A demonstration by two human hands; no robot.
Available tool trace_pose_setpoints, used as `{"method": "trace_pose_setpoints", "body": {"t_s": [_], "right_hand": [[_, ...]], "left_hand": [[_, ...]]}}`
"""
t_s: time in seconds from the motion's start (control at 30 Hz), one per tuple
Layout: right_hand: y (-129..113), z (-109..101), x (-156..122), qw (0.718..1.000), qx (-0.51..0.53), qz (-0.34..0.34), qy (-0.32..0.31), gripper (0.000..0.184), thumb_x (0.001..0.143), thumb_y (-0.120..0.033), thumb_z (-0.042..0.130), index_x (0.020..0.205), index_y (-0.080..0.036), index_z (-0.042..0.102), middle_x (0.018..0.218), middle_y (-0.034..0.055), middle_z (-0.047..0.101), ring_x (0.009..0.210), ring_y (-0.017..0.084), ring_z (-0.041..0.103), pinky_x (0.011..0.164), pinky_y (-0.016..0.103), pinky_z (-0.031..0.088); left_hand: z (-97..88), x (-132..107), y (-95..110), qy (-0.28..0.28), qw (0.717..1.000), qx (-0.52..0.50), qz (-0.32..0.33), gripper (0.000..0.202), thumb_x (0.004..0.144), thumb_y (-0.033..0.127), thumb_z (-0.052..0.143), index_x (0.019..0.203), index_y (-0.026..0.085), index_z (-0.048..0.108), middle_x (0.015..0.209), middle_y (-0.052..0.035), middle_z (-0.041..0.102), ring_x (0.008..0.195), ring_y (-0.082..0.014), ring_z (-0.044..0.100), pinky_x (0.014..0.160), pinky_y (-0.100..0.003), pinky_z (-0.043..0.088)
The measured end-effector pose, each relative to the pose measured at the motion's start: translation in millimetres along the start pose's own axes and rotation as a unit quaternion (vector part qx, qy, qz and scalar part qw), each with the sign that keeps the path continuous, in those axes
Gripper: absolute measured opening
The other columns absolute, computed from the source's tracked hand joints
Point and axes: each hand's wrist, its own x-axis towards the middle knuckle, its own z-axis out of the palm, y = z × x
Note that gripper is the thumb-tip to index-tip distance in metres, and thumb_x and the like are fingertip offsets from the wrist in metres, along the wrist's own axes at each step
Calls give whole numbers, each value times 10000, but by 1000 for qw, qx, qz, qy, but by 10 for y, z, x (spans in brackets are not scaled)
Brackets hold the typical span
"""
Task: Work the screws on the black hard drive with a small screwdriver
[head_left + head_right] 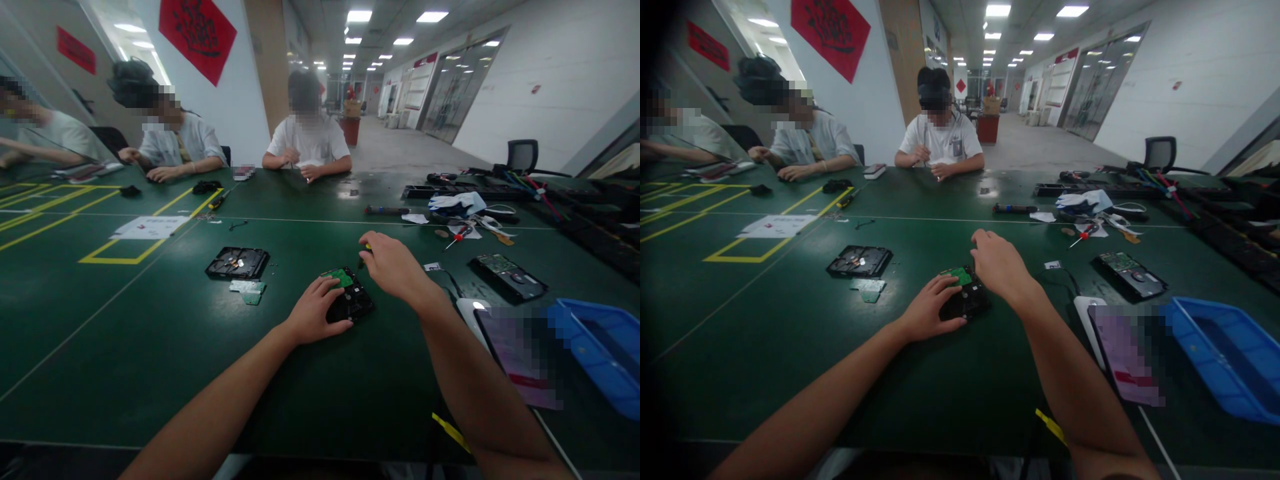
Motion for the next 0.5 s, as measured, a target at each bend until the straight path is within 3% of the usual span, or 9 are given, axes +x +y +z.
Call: {"method": "trace_pose_setpoints", "body": {"t_s": [0.13, 0.3, 0.5], "right_hand": [[-23, -46, -4, 1000, -20, 23, 2, 161, 1011, -263, 651, 1133, -164, 683, 1089, 121, 760, 956, 263, 707, 828, 366, 482], [-35, -77, -15, 998, -55, 18, 9, 196, 1018, -364, 665, 1088, -193, 729, 1049, 109, 750, 950, 272, 707, 809, 367, 482], [51, -19, -13, 999, -24, -17, 16, 214, 989, -171, 647, 1183, -188, 735, 1169, 102, 766, 1038, 266, 718, 903, 375, 500]], "left_hand": [[20, -3, -14, 7, 1000, -1, 6, 796, 846, 669, 767, 1466, 205, 581, 1534, -160, 549, 1489, -384, 462, 1290, -604, 332], [32, -5, -13, 6, 1000, -6, -4, 811, 846, 672, 764, 1483, 212, 561, 1532, -155, 551, 1494, -376, 463, 1301, -598, 318], [22, -6, 6, 1, 1000, -7, -10, 826, 850, 667, 761, 1494, 198, 542, 1540, -166, 537, 1500, -377, 452, 1301, -602, 314]]}}
